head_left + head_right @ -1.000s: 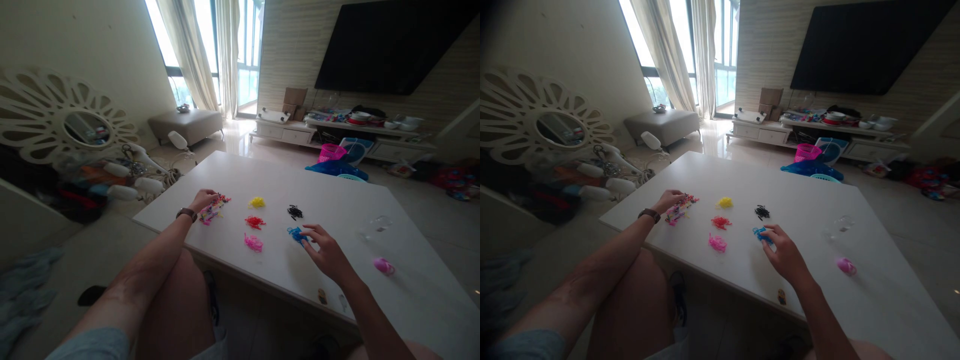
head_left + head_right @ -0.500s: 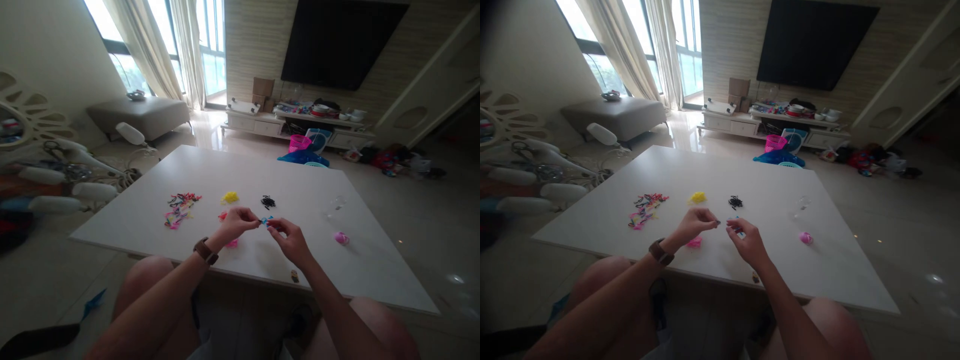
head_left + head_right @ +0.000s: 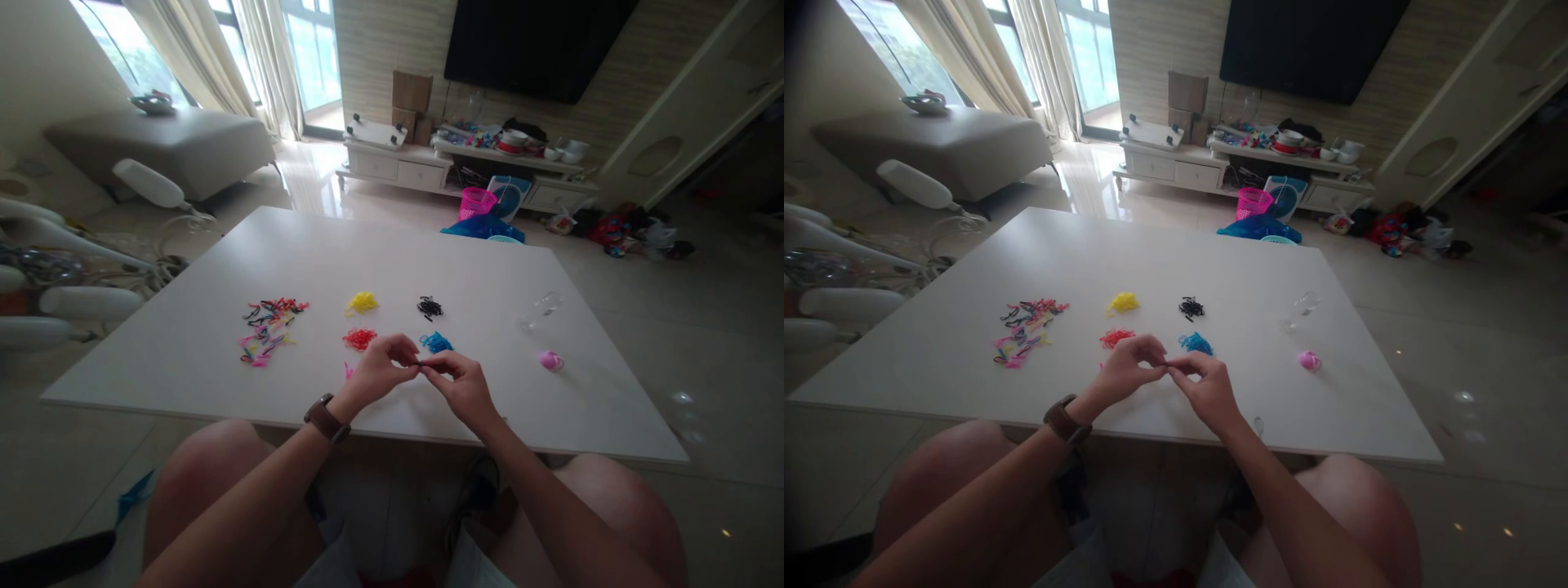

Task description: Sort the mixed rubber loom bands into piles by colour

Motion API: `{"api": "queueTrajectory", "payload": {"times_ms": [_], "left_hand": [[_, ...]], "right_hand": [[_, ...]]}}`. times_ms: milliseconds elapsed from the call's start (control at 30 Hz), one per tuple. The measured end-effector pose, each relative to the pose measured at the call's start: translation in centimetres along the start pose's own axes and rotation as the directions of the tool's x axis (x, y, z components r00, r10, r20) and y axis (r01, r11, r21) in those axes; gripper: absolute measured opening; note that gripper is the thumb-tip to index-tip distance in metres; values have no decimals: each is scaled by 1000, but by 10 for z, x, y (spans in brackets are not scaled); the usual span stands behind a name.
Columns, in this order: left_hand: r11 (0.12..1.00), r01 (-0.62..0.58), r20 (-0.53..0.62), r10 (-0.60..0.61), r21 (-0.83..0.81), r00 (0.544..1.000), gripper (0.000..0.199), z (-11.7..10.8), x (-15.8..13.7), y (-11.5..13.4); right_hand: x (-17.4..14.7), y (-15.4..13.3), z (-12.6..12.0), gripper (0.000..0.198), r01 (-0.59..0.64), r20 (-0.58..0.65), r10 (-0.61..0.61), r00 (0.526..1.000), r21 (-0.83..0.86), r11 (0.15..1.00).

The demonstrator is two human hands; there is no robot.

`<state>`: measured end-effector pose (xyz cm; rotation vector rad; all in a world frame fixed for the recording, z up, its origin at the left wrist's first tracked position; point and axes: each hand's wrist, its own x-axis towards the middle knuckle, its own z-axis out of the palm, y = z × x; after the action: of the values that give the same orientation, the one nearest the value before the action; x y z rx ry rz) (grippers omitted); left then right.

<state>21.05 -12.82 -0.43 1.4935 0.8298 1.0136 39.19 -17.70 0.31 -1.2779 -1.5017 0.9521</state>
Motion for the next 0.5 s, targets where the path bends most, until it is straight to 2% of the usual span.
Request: {"api": "queueTrajectory", "payload": {"times_ms": [67,233,500], "left_hand": [[999,9,13,-9,-35,1000,16,2,0,-2],[970,59,58,-47,-237,997,13,6,2,-2],[906,179,-20,-202,-384,979,18,14,8,-10]], "right_hand": [[2,-2,1,17,-17,-27,17,999,-4,1000],[10,-4,5,23,-123,-47,134,990,191,974],[10,5,2,24,-191,-96,235,967,335,923]]}}
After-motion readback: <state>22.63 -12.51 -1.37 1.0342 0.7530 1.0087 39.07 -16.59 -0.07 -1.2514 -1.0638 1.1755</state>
